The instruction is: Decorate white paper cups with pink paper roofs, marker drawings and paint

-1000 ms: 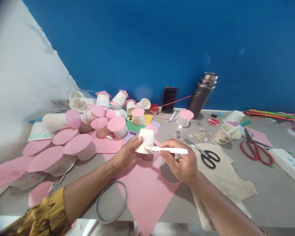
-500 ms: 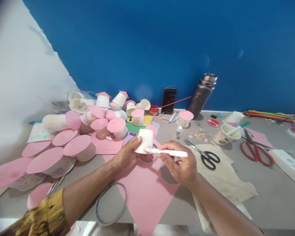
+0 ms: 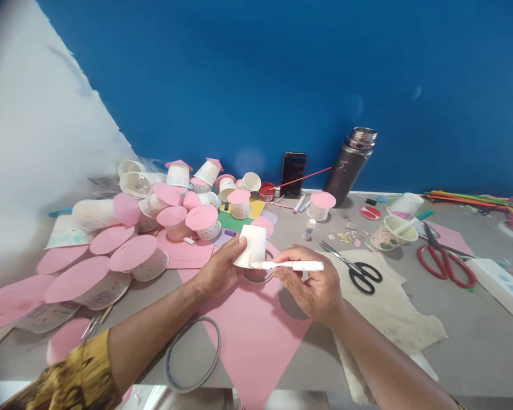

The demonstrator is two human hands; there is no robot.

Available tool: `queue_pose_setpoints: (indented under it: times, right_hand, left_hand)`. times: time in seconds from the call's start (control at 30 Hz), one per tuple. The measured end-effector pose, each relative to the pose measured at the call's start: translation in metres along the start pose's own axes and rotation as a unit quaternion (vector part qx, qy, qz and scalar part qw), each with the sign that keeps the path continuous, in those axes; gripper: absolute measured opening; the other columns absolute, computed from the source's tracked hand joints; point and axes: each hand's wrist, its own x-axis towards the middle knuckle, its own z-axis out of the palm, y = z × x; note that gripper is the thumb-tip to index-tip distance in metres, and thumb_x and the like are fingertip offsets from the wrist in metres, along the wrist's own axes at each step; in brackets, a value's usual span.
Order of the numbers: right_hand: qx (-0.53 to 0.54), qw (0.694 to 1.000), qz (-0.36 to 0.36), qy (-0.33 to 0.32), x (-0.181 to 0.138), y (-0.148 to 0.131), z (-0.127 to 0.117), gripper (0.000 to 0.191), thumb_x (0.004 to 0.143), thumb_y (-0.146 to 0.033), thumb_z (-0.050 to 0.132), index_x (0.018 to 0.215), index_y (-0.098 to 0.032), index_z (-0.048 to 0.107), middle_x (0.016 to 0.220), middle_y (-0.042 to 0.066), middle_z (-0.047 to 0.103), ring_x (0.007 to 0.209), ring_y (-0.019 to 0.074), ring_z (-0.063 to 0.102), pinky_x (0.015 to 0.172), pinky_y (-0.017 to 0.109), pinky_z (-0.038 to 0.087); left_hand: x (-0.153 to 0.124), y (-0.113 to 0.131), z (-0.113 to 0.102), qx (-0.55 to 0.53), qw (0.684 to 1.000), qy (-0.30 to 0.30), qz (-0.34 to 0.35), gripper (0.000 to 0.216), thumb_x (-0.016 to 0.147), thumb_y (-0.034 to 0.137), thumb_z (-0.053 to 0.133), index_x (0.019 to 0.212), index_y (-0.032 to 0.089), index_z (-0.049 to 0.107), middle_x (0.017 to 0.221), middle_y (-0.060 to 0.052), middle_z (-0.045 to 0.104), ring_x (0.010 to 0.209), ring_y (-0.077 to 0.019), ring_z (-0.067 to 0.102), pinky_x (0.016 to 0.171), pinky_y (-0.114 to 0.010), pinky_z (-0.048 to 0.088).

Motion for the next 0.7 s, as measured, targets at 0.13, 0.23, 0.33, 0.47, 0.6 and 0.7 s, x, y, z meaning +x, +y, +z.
queue_pose_setpoints:
  times: [0.13,0.23,0.33,0.47,0.6,0.7]
  right_hand:
    - [0.001,1.0,-0.005,0.012,-0.0008,0.0017,0.0,0.013,0.098,-0.032,0.069,0.093,-0.021,0.075,0.072,0.003,0.076,0.051,0.014,0.063,0.049,0.025,0.049]
    - [0.005,1.0,0.0,0.003,-0.0012,0.0015,0.0001,0.012,0.097,-0.031,0.07,0.093,-0.021,0.075,0.072,0.002,0.075,0.052,0.0141,0.063,0.05,0.026,0.049]
    - [0.011,1.0,-0.003,-0.005,-0.0014,0.0002,0.0005,0.011,0.097,-0.03,0.069,0.091,-0.022,0.074,0.068,0.002,0.074,0.054,0.0151,0.065,0.051,0.026,0.049]
    - [0.013,1.0,0.0,0.004,-0.0018,0.0,0.0011,0.011,0.096,-0.03,0.069,0.093,-0.021,0.075,0.07,0.003,0.074,0.057,0.016,0.066,0.052,0.027,0.05]
    - [0.003,1.0,-0.007,0.013,-0.0014,0.0001,0.0012,0.009,0.097,-0.028,0.069,0.095,-0.021,0.074,0.074,0.003,0.076,0.057,0.0154,0.066,0.053,0.027,0.05]
    - [-0.011,1.0,-0.003,0.017,-0.0009,0.0009,0.0011,0.01,0.097,-0.03,0.07,0.094,-0.022,0.075,0.075,0.003,0.076,0.056,0.0152,0.066,0.052,0.026,0.049]
  left_hand:
    - [0.0,-0.0006,-0.0004,0.003,1.0,-0.011,-0.001,0.045,0.087,0.057,0.075,0.107,0.017,0.068,0.09,-0.007,0.069,0.08,-0.0207,0.065,0.072,-0.034,0.056]
    - [0.0002,-0.0005,-0.0002,0.001,1.0,-0.006,0.001,0.043,0.086,0.056,0.076,0.104,0.018,0.068,0.087,-0.005,0.067,0.078,-0.0198,0.064,0.07,-0.033,0.056]
    - [0.0007,-0.0005,0.0,-0.005,1.0,0.008,0.002,0.042,0.084,0.056,0.078,0.1,0.017,0.067,0.082,-0.003,0.065,0.074,-0.0183,0.062,0.069,-0.032,0.055]
    - [0.001,-0.0008,0.0002,-0.009,1.0,0.001,0.0,0.043,0.085,0.056,0.078,0.101,0.017,0.068,0.083,-0.004,0.066,0.075,-0.019,0.063,0.07,-0.032,0.055]
    - [0.0006,-0.0013,0.0,-0.01,1.0,-0.013,-0.006,0.044,0.086,0.057,0.076,0.106,0.018,0.069,0.086,-0.005,0.068,0.078,-0.0203,0.064,0.071,-0.035,0.057]
    - [-0.0001,-0.0011,0.0005,-0.022,1.0,-0.017,-0.006,0.044,0.087,0.055,0.076,0.109,0.018,0.069,0.089,-0.005,0.069,0.078,-0.0183,0.064,0.072,-0.032,0.056]
